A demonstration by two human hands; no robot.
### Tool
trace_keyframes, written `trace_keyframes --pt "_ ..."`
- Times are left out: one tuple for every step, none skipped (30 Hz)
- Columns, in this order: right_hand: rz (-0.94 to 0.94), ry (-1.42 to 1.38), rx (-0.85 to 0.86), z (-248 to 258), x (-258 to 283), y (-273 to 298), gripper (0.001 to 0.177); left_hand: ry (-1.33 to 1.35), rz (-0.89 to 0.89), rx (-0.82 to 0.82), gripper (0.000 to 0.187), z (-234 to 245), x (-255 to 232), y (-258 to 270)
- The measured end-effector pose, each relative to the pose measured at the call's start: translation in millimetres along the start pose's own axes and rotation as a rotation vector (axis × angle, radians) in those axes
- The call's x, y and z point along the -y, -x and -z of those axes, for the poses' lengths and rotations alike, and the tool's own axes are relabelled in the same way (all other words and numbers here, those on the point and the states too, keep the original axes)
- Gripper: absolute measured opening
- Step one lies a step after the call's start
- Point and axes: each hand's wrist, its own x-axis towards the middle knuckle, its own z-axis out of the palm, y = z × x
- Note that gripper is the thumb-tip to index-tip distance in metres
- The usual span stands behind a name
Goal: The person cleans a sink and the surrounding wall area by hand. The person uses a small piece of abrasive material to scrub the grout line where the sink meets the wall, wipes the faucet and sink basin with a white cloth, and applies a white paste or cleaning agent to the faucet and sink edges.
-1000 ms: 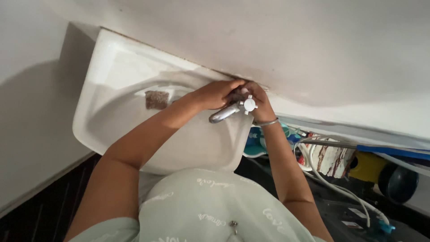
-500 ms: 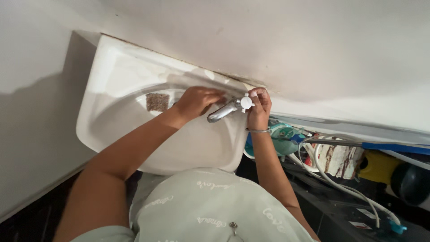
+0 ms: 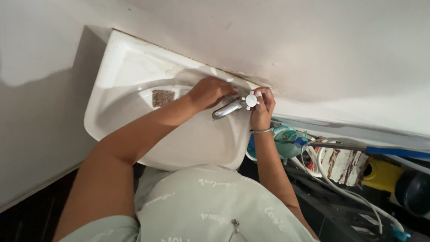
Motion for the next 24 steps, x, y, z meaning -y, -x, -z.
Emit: trace_keyframes --pt "0.008 0.017 -0.022 0 0 -1 0.009 -0.004 -0.001 -0.001 0.026 4 -1 7" --pt "0.011 0.014 -0.02 -1 0 -4 0.009 0.024 -0.037 -0.039 0.023 10 -4 20" --pt "-0.003 -0.027 -0.023 0 1 -3 0.01 0.06 -0.072 -0.074 0.019 10 -7 26" --pt "-0.016 -0.067 -0.026 1 2 -1 0.011 0.063 -0.074 -0.07 0.019 8 -8 24" --pt "-0.014 -0.068 -0.025 0 2 -3 0.011 0.026 -0.073 -0.05 0.023 7 -7 21" --pt "-0.001 -0.038 -0.01 -2 2 -5 0.012 -0.012 -0.072 -0.031 0.026 6 -6 17" --pt "0.006 -0.009 0.004 -4 2 -3 0.014 -0.011 -0.068 -0.028 0.026 3 -6 12" --pt "0.001 -0.01 0.004 -5 2 -2 0.014 -0.02 -0.062 -0.048 0.026 0 -5 2" --pt "0.01 -0.003 -0.009 -5 3 -3 0.016 -0.032 -0.054 -0.071 0.025 -1 -4 -2" --pt "0.019 0.004 -0.022 -6 4 -3 0.019 -0.034 -0.049 -0.071 0.026 1 -7 7" --pt "0.022 0.005 -0.018 -5 6 -4 0.019 -0.03 -0.04 -0.066 0.027 3 -11 18" --pt "0.005 -0.09 -0.008 -3 9 -3 0.024 -0.026 -0.031 -0.06 0.029 5 -12 23" --pt "-0.011 -0.186 -0.002 -2 11 -2 0.03 -0.027 -0.035 -0.06 0.029 4 -11 21" --pt "-0.007 -0.187 -0.003 -1 11 -2 0.03 -0.026 -0.049 -0.053 0.025 3 -11 19" --pt "-0.014 -0.222 0.011 0 11 -2 0.036 -0.026 -0.059 -0.049 0.021 2 -11 18" --pt "-0.022 -0.256 0.025 0 11 -2 0.042 -0.029 -0.06 -0.052 0.021 1 -8 10" --pt "-0.027 -0.257 0.024 2 8 0 0.042 -0.038 -0.086 -0.093 0.025 -2 -6 0" --pt "-0.024 -0.324 0.016 3 6 0 0.042 -0.048 -0.112 -0.133 0.029 -3 -6 -5" --pt "-0.014 -0.389 0.012 5 4 -4 0.043 -0.05 -0.114 -0.135 0.029 -1 -8 1" --pt "-0.011 -0.389 0.014 8 3 -5 0.043 -0.032 -0.036 -0.084 0.024 3 -12 14" --pt "-0.061 -0.451 -0.048 11 4 -3 0.047 -0.01 0.042 -0.029 0.02 5 -16 21" --pt "-0.111 -0.512 -0.111 14 5 -2 0.051 -0.007 0.039 -0.028 0.02 5 -17 20" --pt "-0.107 -0.513 -0.11 14 6 -3 0.051 -0.009 0.033 -0.011 0.021 5 -17 20" --pt "-0.06 -0.458 -0.048 13 7 -4 0.056 -0.011 0.027 0.005 0.022 5 -17 19"
